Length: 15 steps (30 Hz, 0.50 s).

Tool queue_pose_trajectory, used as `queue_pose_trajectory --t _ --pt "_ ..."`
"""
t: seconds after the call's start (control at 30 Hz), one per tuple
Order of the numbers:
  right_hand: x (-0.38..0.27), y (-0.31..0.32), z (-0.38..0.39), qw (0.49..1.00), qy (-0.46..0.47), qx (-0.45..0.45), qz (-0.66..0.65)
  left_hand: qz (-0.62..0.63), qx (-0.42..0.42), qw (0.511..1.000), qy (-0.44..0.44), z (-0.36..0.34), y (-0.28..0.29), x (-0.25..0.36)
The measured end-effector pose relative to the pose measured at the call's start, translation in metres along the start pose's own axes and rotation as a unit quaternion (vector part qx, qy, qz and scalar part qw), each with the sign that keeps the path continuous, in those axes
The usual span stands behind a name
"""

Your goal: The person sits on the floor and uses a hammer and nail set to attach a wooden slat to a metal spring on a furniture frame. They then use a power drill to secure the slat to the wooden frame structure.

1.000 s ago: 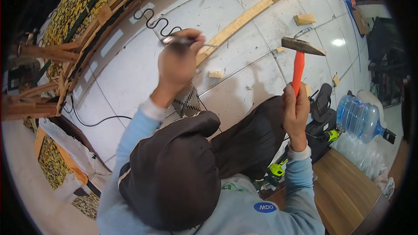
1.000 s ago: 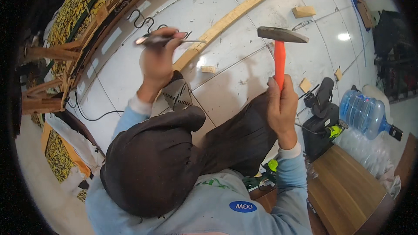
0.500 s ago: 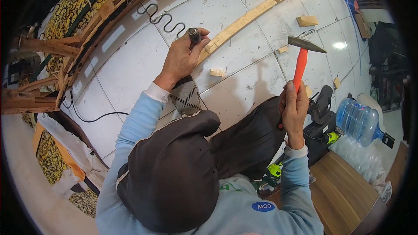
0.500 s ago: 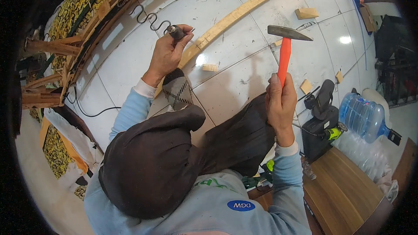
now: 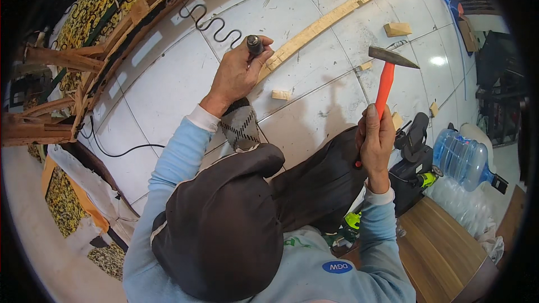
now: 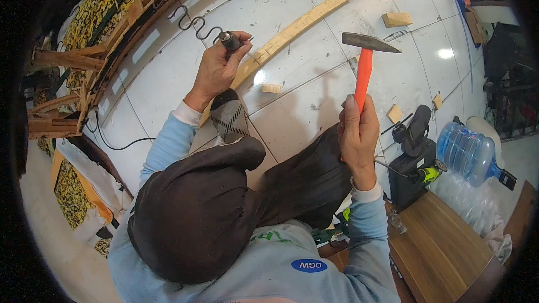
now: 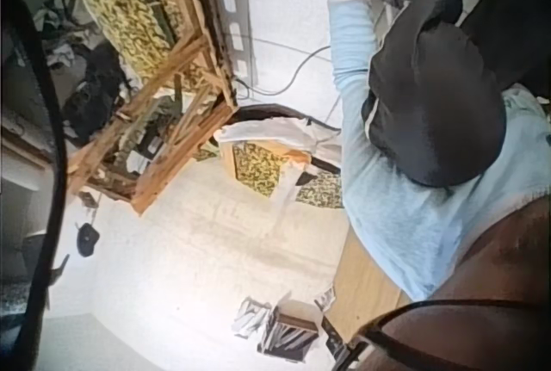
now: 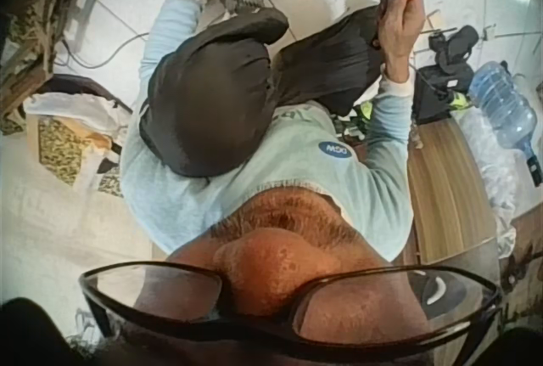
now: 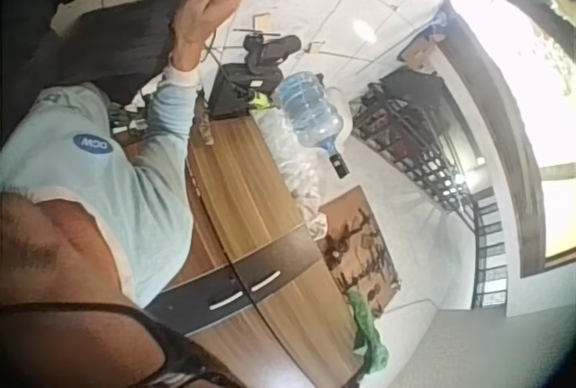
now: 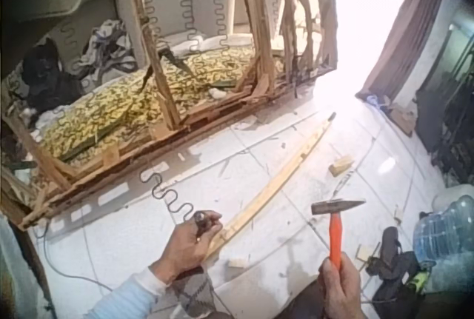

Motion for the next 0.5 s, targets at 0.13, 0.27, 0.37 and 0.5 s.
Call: queue_pose_trajectory --t 0.13,0.27,0.37,0.5 --pt "-0.002 -0.005 0.001 1.000 -0.006 -0.007 -0.005 -0.002 0.001 1.000 0.003 0.000 0.000 0.002" --pt "-0.004 -0.011 0.000 1.000 0.003 -0.015 -0.007 0.001 0.000 1.000 0.010 0.000 0.001 0.003" --pt "-0.007 -0.018 -0.001 0.997 0.054 -0.015 0.050 0.023 -0.004 1.000 0.010 0.001 -0.003 0.001" --pt "-0.070 -0.041 -0.004 0.961 0.187 -0.060 0.195 0.009 -0.024 1.000 0.007 0.004 -0.007 0.005"
Point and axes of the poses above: each hand's wrist, its own z-axis away from the middle knuckle, its own y-axis out of the back of the hand, x = y × z, the point moved 5 cm from there along -z, towards the middle knuckle, and after that the axes turned 8 degrees about x, right-handed, at the moved point
